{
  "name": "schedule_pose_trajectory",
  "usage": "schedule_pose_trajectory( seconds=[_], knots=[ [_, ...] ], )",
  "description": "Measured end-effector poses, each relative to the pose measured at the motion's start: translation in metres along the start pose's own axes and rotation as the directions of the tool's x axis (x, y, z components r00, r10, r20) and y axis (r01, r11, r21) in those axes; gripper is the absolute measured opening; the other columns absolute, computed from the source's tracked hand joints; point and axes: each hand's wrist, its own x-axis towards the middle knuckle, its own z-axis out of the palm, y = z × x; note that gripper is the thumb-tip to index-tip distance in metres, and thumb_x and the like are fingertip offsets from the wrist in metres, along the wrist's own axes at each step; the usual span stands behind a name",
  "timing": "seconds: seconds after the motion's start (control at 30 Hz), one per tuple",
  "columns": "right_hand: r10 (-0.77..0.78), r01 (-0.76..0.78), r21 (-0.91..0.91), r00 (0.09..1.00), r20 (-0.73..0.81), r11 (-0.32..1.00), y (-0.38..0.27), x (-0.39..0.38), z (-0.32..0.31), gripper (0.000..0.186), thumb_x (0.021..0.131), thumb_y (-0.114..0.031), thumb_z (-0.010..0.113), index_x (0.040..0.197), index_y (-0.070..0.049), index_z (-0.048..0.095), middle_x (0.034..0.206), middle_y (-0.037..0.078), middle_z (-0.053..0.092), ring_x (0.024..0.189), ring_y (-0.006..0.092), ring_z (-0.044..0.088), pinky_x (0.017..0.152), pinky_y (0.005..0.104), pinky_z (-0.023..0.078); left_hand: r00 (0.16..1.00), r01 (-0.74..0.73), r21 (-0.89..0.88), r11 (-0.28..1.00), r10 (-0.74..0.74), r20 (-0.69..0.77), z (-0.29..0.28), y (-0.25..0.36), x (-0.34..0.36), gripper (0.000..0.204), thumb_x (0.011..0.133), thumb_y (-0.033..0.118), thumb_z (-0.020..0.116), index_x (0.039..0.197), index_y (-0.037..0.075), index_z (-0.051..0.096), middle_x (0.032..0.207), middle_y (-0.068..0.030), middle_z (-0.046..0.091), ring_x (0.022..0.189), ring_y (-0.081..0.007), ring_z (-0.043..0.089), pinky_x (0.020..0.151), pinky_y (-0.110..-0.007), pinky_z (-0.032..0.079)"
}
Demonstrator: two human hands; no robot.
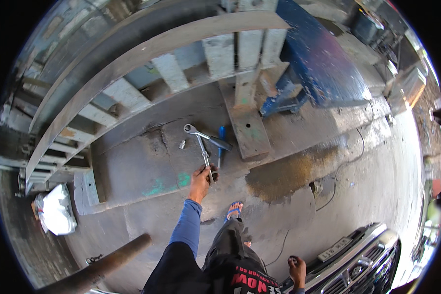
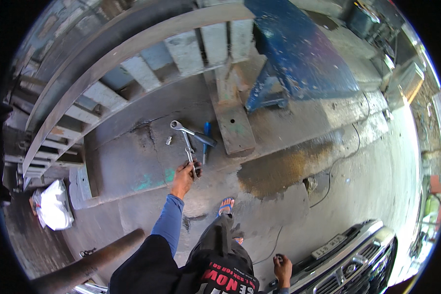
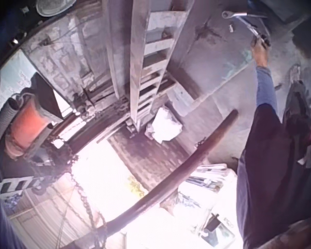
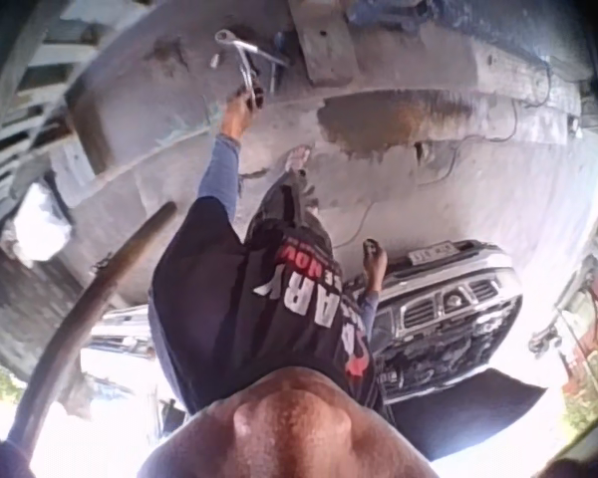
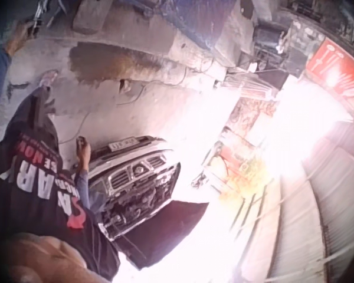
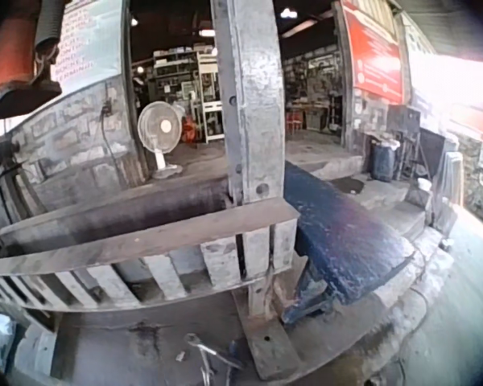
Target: The person works on a car engine with the hood open, using wrenches to loosen and tighten bolts on engine components. They place a protective mat over the front fender, retrieve tools from a nearby bench, and repeatedly adjust parts within the engine bay.
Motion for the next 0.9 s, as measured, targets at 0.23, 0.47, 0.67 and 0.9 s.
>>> schedule_pose_trajectory(
  seconds=[0.23,0.47,0.67,0.9],
  knots=[
    [-0.189,0.195,0.308,0.981,-0.05,0.931,-0.084,-0.022,-0.03,0.033,0.094,-0.025,0.07,0.118,-0.003,0.068,0.112,0.018,0.07,0.099,0.0314,0.07,0.085,0.0384,0.057,0.865,0.013,0.481,0.877,-0.251,0.434,0.145,-0.061,-0.099,0.024,0.098,0.015,0.06,0.117,0.0,0.061,0.1,-0.011,0.071,0.09,-0.0196,0.07,0.078,-0.033,0.057],
    [-0.064,0.24,0.359,0.897,-0.438,0.902,-0.028,-0.116,-0.031,0.04,0.096,-0.03,0.064,0.13,-0.009,0.061,0.117,0.018,0.066,0.106,0.0371,0.064,0.089,0.0447,0.052,0.4,-0.02,0.72,0.694,-0.655,0.642,0.218,-0.187,-0.268,0.016,0.096,0.007,0.063,0.108,-0.003,0.065,0.101,-0.0127,0.07,0.085,-0.0186,0.069,0.077,-0.033,0.06],
    [0.482,0.104,0.852,0.787,-0.386,0.513,0.074,-0.306,0.012,0.039,0.094,-0.02,0.069,0.129,-0.005,0.064,0.103,0.013,0.075,0.086,0.0205,0.07,0.08,0.0356,0.055,-0.119,-0.639,0.511,0.575,-0.73,0.673,0.228,-0.269,-0.485,0.021,0.092,0.013,0.07,0.102,-0.005,0.069,0.088,-0.0065,0.071,0.08,-0.0124,0.064,0.074,-0.029,0.052],
    [0.769,0.455,0.883,0.522,-0.369,0.115,0.134,-0.484,0.049,0.031,0.094,-0.001,0.067,0.125,0.006,0.064,0.099,0.006,0.073,0.082,0.0094,0.065,0.068,0.026,0.053,-0.52,-0.499,0.689,0.525,-0.818,0.247,0.206,-0.322,-0.686,0.044,0.09,0.004,0.07,0.133,-0.003,0.062,0.106,-0.0028,0.069,0.095,-0.0095,0.063,0.086,-0.025,0.051]
  ],
)
